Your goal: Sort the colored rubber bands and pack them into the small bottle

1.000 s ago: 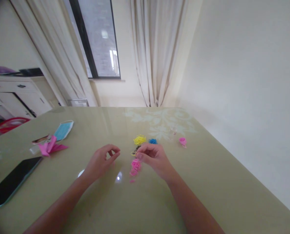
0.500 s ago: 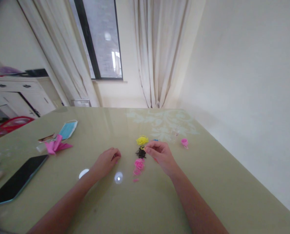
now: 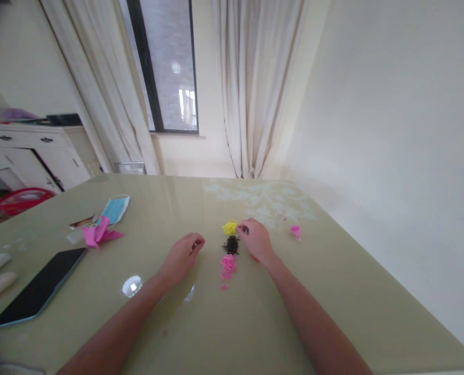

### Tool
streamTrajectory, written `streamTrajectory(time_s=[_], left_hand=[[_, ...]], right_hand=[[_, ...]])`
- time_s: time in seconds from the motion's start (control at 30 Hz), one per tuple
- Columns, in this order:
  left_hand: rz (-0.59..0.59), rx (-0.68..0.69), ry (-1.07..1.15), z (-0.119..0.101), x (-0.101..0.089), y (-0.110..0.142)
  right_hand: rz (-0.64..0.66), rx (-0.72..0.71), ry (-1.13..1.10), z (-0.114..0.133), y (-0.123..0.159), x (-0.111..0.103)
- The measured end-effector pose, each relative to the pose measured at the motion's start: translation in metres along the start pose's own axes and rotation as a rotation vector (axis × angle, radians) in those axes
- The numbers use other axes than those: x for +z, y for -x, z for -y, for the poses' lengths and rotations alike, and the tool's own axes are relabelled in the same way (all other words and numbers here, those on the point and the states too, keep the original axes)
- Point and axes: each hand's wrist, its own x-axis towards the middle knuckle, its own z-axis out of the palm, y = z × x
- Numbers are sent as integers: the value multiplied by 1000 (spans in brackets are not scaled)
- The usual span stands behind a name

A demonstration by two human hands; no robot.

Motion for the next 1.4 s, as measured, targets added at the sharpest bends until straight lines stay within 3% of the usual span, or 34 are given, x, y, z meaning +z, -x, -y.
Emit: streamTrajectory(time_s=[0.2, 0.3, 0.47, 0.63, 0.73, 0.97, 1.2, 1.3, 1.4], left_hand=[[-29, 23, 64, 1, 3, -1], [-47, 10, 186, 0, 4, -2], [44, -123, 587, -10, 5, 0], [89, -197, 731, -21, 2, 4], [104, -233, 765, -25, -2, 7], [101, -260, 851, -29, -8, 12], [130, -264, 852, -31, -7, 12], [175, -217, 802, -26, -11, 11], [188, -157, 569, -12, -26, 6]], right_hand=[[64, 5, 94, 1, -28, 2], [42, 1, 102, 0, -13, 1], [-96, -26, -13, -2, 23, 1], [-217, -49, -213, 4, 28, -3], [-227, -67, -315, 15, 30, -9], [-24, -281, -400, 50, 53, -1], [-56, -338, -390, 57, 58, 10], [-79, -313, -489, 58, 55, 1], [-83, -251, -678, 58, 52, -17]])
